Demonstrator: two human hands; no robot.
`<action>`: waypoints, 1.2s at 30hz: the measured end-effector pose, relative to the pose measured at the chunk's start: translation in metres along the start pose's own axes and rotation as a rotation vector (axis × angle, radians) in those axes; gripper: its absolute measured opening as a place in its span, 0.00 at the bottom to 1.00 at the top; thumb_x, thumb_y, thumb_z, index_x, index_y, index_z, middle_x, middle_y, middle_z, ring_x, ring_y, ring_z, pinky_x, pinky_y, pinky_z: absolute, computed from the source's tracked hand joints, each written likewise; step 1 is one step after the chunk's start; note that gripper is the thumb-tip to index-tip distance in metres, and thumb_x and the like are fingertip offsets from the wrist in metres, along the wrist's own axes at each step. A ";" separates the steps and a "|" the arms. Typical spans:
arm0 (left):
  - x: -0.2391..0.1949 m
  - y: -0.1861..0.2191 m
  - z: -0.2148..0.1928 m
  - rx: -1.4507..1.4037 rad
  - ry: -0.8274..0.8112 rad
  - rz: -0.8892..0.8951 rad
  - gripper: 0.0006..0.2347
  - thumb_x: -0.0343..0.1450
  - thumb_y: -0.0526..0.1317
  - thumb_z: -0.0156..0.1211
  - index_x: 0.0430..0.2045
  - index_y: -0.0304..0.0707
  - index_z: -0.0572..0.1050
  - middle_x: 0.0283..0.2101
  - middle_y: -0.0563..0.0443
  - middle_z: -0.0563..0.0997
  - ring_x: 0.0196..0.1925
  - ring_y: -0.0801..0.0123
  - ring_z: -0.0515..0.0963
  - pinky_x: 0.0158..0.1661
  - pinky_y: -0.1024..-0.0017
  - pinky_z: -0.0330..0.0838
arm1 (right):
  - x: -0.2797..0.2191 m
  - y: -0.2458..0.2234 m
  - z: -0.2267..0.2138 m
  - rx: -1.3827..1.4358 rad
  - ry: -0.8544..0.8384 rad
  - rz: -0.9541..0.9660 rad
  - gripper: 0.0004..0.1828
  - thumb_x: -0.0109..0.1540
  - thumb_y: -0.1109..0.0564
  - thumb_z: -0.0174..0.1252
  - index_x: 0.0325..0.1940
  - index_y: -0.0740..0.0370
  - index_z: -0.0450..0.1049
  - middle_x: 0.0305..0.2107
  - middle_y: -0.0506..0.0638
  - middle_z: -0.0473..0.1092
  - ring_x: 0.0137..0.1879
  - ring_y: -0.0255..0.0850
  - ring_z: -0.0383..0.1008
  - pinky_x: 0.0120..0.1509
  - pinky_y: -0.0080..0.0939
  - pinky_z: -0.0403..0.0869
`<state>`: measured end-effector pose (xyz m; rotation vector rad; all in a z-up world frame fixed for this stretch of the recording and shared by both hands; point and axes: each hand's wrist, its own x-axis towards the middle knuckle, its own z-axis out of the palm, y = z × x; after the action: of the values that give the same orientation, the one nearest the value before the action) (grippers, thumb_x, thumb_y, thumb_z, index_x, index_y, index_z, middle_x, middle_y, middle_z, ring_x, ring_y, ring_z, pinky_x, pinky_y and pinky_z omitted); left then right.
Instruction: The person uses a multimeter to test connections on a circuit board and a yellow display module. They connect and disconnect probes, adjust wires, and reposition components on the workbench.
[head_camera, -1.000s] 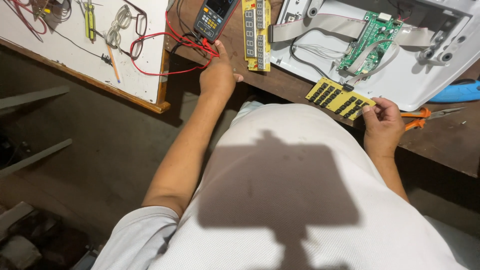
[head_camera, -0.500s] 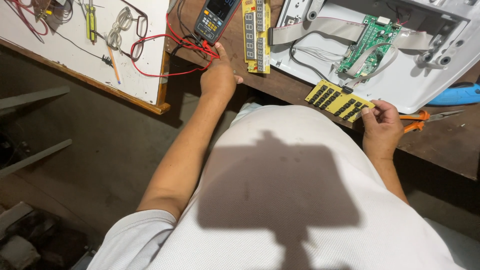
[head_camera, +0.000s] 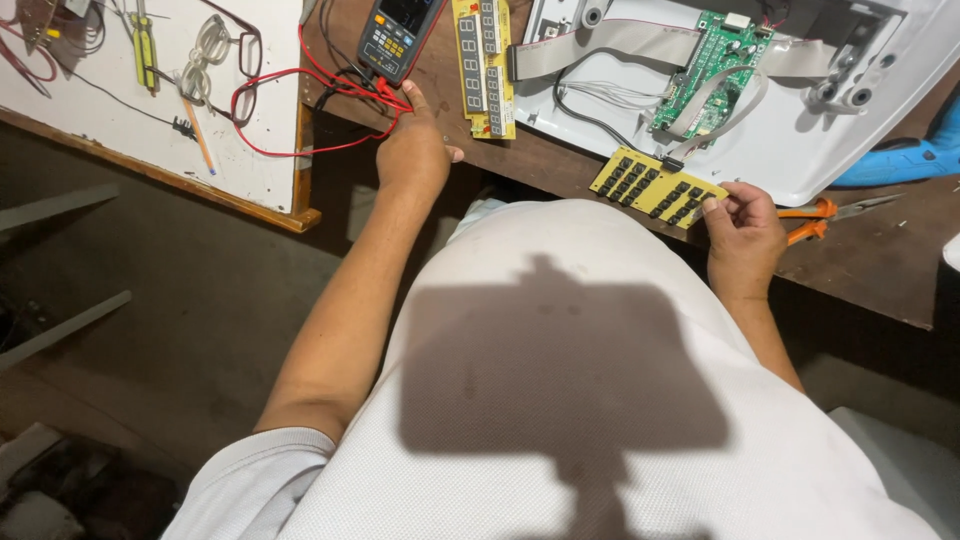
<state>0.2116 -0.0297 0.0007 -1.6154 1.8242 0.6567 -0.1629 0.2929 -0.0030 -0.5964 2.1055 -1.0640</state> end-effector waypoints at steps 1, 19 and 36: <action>-0.001 0.000 -0.002 -0.007 -0.007 -0.008 0.58 0.78 0.56 0.80 0.90 0.32 0.34 0.63 0.38 0.84 0.54 0.51 0.89 0.43 0.54 0.85 | 0.000 0.000 0.000 0.022 -0.011 -0.021 0.13 0.80 0.63 0.73 0.69 0.60 0.82 0.44 0.42 0.75 0.51 0.30 0.74 0.66 0.33 0.79; 0.004 -0.001 -0.003 0.023 -0.047 -0.037 0.59 0.79 0.56 0.80 0.90 0.33 0.30 0.71 0.31 0.80 0.65 0.42 0.86 0.49 0.49 0.84 | -0.003 -0.007 0.001 -0.002 -0.002 -0.002 0.13 0.78 0.62 0.72 0.67 0.59 0.82 0.45 0.43 0.76 0.52 0.31 0.76 0.64 0.34 0.80; 0.007 -0.005 0.000 0.040 -0.023 -0.033 0.59 0.79 0.57 0.80 0.90 0.33 0.31 0.70 0.31 0.80 0.64 0.43 0.86 0.51 0.49 0.83 | -0.004 -0.006 0.001 -0.001 -0.005 -0.055 0.13 0.79 0.63 0.73 0.67 0.58 0.82 0.46 0.44 0.78 0.53 0.32 0.76 0.65 0.34 0.79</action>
<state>0.2162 -0.0358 -0.0042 -1.6019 1.7800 0.6177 -0.1591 0.2915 0.0024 -0.6600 2.0965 -1.0909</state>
